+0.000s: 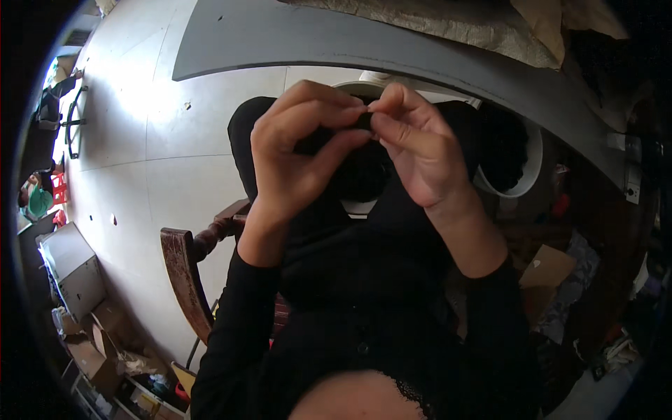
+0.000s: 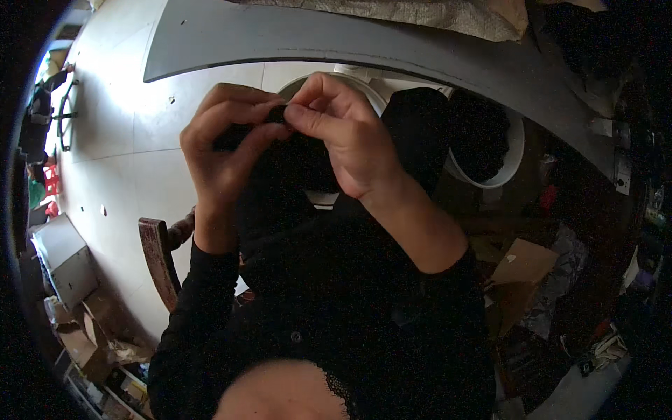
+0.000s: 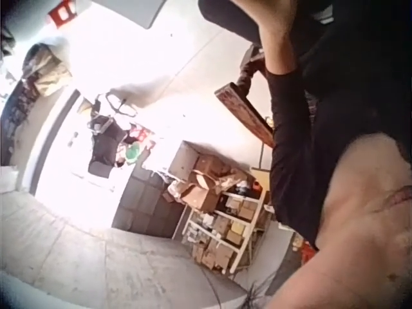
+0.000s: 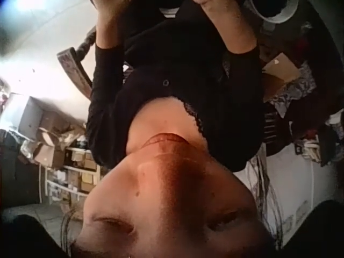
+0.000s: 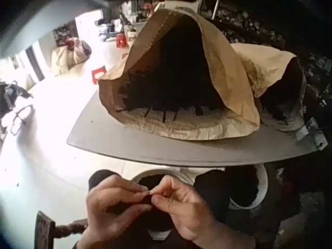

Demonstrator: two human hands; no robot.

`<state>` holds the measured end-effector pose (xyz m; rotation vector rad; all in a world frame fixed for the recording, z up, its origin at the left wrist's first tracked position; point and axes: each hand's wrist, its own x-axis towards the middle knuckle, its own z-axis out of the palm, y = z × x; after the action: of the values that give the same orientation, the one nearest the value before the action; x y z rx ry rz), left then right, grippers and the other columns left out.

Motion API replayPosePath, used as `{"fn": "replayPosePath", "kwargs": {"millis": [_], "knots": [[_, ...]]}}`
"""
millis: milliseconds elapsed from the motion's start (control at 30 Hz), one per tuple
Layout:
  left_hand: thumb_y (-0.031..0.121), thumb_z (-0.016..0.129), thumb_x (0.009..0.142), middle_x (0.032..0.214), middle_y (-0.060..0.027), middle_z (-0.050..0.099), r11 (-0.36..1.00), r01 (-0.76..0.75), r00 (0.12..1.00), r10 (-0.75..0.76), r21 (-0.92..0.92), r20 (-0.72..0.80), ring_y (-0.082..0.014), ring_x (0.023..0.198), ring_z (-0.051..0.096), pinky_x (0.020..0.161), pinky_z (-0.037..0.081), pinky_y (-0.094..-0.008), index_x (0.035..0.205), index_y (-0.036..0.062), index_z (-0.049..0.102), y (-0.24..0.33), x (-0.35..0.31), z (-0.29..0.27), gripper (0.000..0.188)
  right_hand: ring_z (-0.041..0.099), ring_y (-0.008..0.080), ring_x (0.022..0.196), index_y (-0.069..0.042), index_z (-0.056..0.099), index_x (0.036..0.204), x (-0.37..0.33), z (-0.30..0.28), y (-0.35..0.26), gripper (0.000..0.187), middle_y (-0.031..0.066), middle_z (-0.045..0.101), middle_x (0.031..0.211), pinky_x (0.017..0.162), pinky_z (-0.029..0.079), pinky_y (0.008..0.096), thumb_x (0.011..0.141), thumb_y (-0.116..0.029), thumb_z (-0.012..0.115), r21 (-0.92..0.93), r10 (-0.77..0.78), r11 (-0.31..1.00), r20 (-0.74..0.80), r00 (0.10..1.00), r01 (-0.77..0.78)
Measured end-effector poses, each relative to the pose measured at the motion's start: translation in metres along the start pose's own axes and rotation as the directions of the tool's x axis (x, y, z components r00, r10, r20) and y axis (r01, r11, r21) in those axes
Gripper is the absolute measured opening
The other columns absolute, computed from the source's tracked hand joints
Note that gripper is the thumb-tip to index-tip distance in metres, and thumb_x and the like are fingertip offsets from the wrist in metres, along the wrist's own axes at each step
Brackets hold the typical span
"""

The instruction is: Sorting and inspecting small black seeds from a large paper bag into a container.

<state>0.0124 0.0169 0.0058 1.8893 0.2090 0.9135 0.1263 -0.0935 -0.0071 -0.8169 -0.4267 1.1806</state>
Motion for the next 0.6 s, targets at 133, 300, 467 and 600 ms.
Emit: {"fn": "replayPosePath", "kwargs": {"millis": [133,300,467,600], "knots": [[-0.007,0.071,0.062,0.083,-0.0096,0.061,1.0,0.015,0.999,-0.015,-0.009,-0.044,-0.0156,0.075,0.061,0.067,0.048,-0.0224,0.078,-0.0033,0.061,-0.005,0.003,0.004,0.019,0.052,0.0095,0.081,-0.005,0.052,0.087,0.01,-0.008,-0.001,0.002,0.0018,0.055,0.084,0.076,0.04,0.0222,0.086,-0.007,0.051,-0.044,-0.034,0.998,0.051,0.998,0.036],[-0.006,0.07,0.065,0.086,-0.0078,0.06,0.977,0.116,0.989,-0.13,-0.182,-0.068,-0.0133,0.073,0.059,0.065,0.047,-0.0214,0.085,-0.003,0.062,-0.002,0.004,0.008,0.022,0.054,0.0091,0.082,-0.004,0.05,0.092,0.016,-0.012,-0.019,0.009,0.0028,0.056,0.083,0.074,0.042,0.0218,0.087,-0.011,0.051,-0.112,0.078,0.992,0.131,0.988,-0.064],[0.001,0.073,0.061,0.085,-0.0081,0.06,0.992,-0.104,0.984,0.113,-0.072,0.136,-0.0123,0.064,0.056,0.057,0.043,-0.0204,0.089,-0.0012,0.064,-0.003,0.003,-0.001,0.029,0.055,0.0082,0.061,0.0,0.046,0.102,0.004,-0.008,-0.031,0.033,0.0041,0.055,0.071,0.055,0.044,0.0221,0.091,-0.031,0.046,-0.175,0.25,0.961,0.215,0.944,-0.214],[0.006,0.077,0.057,0.073,-0.008,0.062,0.997,-0.07,0.997,0.071,-0.022,0.025,-0.0148,0.058,0.057,0.053,0.044,-0.0223,0.083,-0.0025,0.064,-0.003,-0.006,-0.003,0.03,0.053,0.0103,0.056,0.0,0.044,0.098,-0.01,0.0,-0.014,0.059,0.0039,0.053,0.072,0.046,0.039,0.02,0.082,-0.057,0.048,0.111,0.094,0.987,0.2,0.975,-0.118]]}}
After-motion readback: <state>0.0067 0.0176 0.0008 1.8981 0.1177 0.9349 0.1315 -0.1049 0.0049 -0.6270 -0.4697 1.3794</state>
